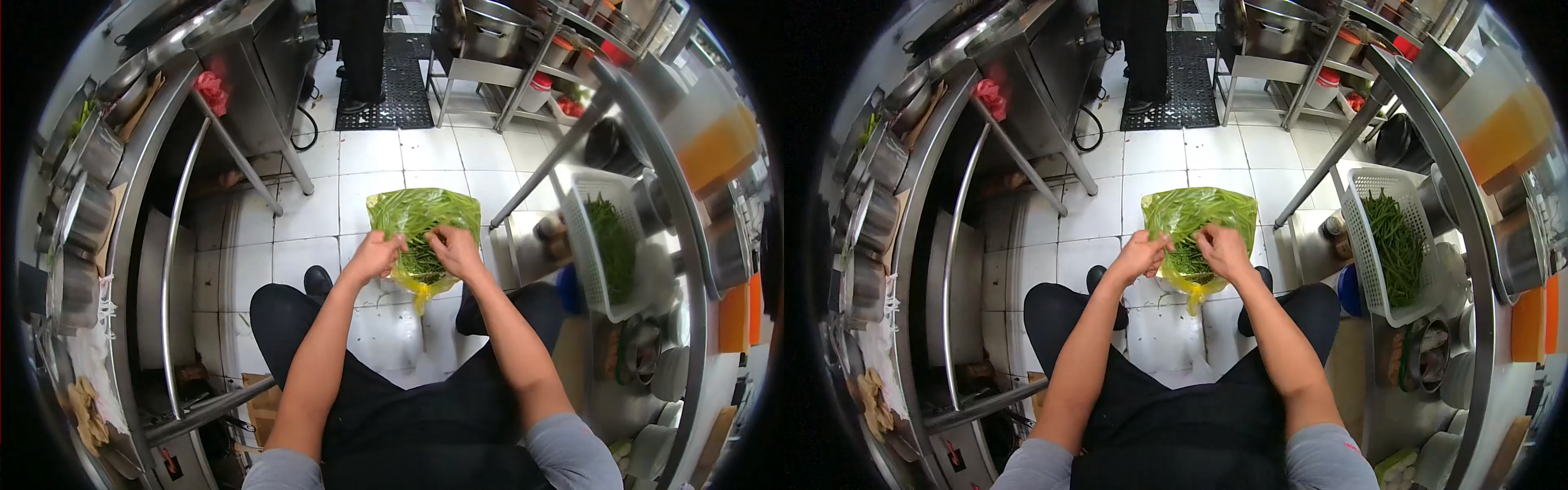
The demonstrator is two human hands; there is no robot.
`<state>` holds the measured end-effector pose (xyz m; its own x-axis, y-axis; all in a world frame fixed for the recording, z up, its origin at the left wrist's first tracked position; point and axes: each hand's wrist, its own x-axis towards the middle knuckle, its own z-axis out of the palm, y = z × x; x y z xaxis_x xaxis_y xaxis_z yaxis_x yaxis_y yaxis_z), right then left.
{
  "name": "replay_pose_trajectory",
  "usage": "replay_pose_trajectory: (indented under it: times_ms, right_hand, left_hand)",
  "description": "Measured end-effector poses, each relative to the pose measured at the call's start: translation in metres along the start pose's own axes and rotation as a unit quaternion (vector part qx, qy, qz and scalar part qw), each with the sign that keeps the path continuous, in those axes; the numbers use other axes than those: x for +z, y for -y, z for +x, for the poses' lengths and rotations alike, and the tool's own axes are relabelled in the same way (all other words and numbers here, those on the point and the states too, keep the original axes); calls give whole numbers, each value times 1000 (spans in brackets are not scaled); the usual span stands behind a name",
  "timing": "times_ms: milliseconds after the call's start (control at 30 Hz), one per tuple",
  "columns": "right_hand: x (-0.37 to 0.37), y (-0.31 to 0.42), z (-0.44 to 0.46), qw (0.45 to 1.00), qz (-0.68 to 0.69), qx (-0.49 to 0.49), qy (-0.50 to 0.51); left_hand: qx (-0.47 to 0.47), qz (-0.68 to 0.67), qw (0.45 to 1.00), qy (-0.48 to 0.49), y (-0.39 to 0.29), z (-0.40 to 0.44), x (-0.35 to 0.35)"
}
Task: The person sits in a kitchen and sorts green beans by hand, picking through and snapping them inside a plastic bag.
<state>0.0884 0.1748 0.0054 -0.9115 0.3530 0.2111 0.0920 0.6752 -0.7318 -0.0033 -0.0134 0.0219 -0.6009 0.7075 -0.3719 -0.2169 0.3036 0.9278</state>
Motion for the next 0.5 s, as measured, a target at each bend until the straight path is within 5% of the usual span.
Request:
replay_pose_trajectory:
  times_ms: [67,233,400,500]
  right_hand:
    - [3,-1,-5,986,107,65,108]
    - [18,17,-22,908,290,165,254]
    - [38,5,-27,917,309,131,216]
    - [32,5,-22,957,208,117,165]
  left_hand:
    - [-18,-175,984,-22,-2,-1,-3]
    - [22,-153,986,-65,8,6,-1]
    - [45,-81,994,-63,9,8,6]
    - [47,-60,995,-72,8,7,5]
